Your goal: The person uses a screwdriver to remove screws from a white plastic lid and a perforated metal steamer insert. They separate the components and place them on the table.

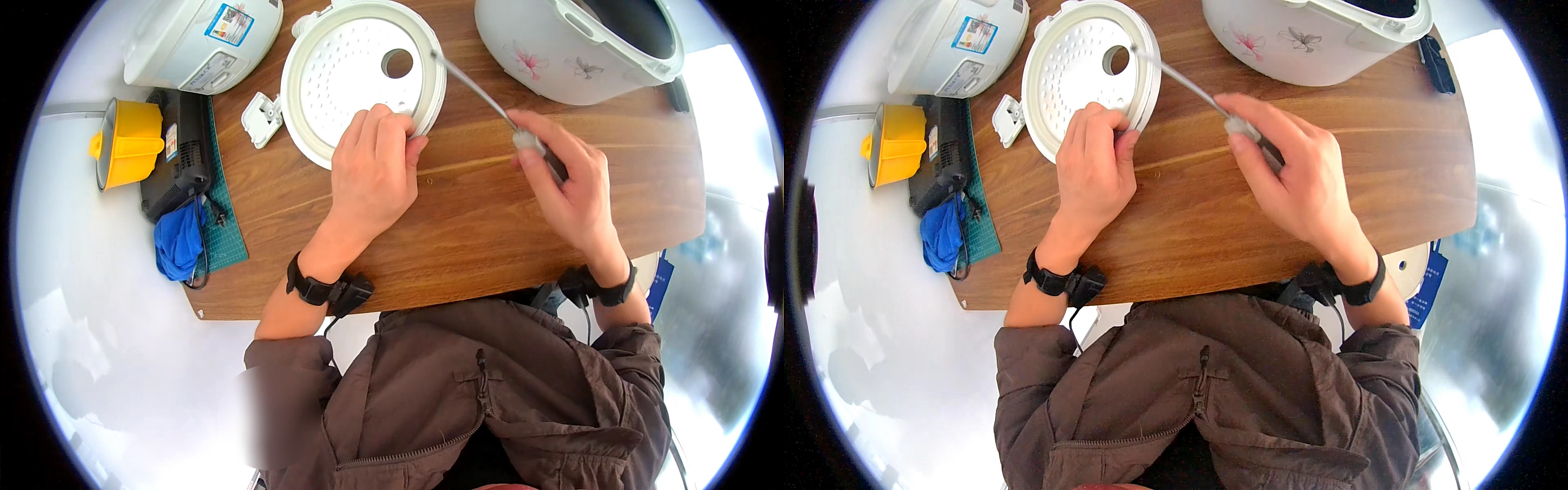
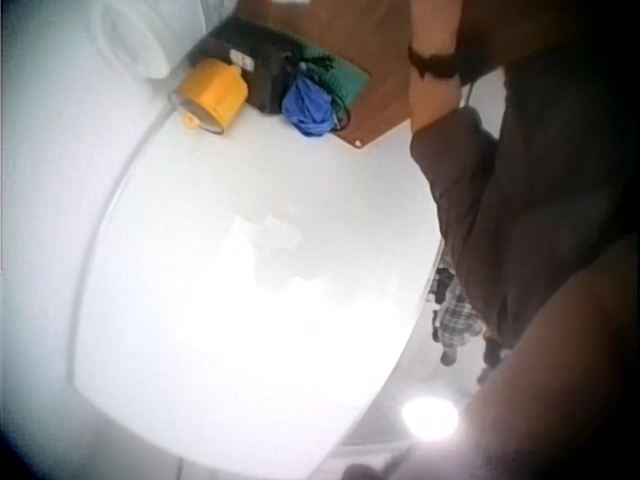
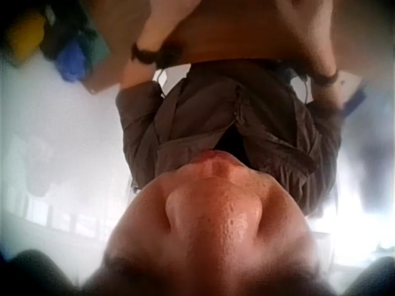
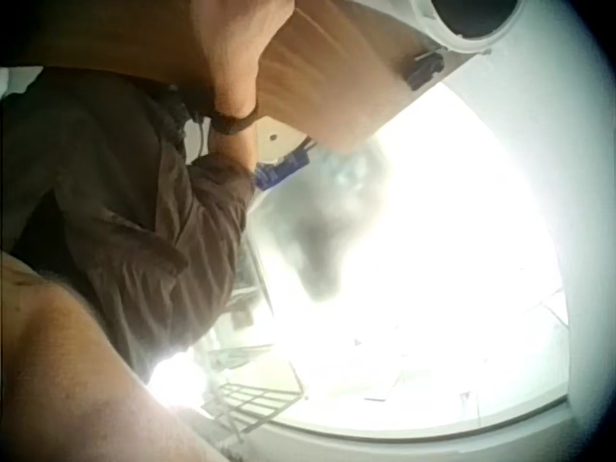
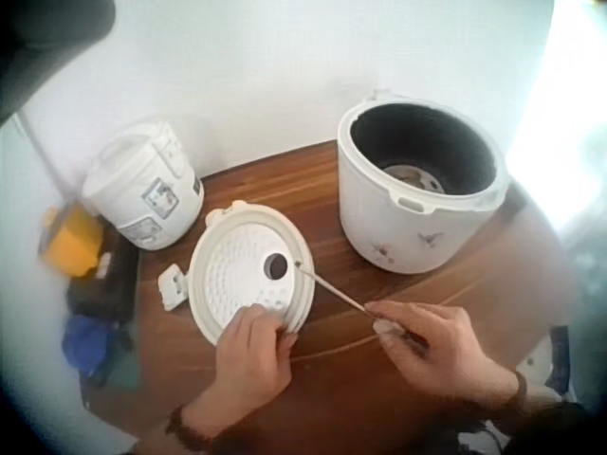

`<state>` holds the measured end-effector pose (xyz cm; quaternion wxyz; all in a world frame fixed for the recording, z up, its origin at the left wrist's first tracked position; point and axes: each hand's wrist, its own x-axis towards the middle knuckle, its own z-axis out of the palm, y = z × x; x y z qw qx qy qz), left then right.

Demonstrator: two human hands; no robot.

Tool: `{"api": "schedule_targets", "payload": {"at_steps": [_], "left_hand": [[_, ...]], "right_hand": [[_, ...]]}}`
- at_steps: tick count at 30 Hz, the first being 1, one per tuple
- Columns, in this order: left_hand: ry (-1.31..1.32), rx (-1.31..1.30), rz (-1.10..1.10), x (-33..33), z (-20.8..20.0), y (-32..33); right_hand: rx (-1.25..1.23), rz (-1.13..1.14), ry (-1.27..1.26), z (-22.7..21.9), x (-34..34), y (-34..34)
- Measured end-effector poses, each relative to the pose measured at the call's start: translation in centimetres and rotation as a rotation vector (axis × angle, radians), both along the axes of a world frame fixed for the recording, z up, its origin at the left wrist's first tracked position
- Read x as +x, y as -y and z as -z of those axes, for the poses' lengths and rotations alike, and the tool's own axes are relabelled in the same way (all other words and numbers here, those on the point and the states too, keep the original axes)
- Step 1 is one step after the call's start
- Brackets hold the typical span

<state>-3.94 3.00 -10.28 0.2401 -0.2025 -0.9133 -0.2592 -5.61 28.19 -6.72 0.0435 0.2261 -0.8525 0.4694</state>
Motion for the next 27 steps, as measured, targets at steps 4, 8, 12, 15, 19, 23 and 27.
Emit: {"api": "schedule_targets", "payload": {"at_steps": [4, 8, 12, 15, 19, 23, 27], "left_hand": [[0.003, 0.010, -0.007, 0.0, 0.2, 0.0], [-0.012, 0.015, -0.015, 0.0, 0.4, -0.1], [-0.020, 0.025, -0.023, 0.0, 0.4, -0.3], [-0.024, 0.023, -0.024, 0.0, 0.4, -0.4], [-0.017, 0.007, -0.032, 0.1, 0.2, -0.2], [-0.019, -0.012, -0.029, 0.1, 0.2, -0.2], [-0.030, -0.022, -0.026, 0.1, 0.2, -0.1]], "right_hand": [[0.187, -0.081, -0.017, -1.2, 1.8, -1.0], [0.253, -0.090, 0.061, -1.7, 3.4, -1.5], [0.253, -0.106, 0.038, -1.5, 4.1, -1.4], [0.296, -0.082, -0.016, -1.5, 4.3, -0.9], [0.298, -0.007, -0.089, -1.8, 4.2, -0.6], [0.331, 0.041, -0.182, -2.1, 3.9, -0.8], [0.335, 0.051, -0.232, -2.3, 3.6, -1.0]]}}
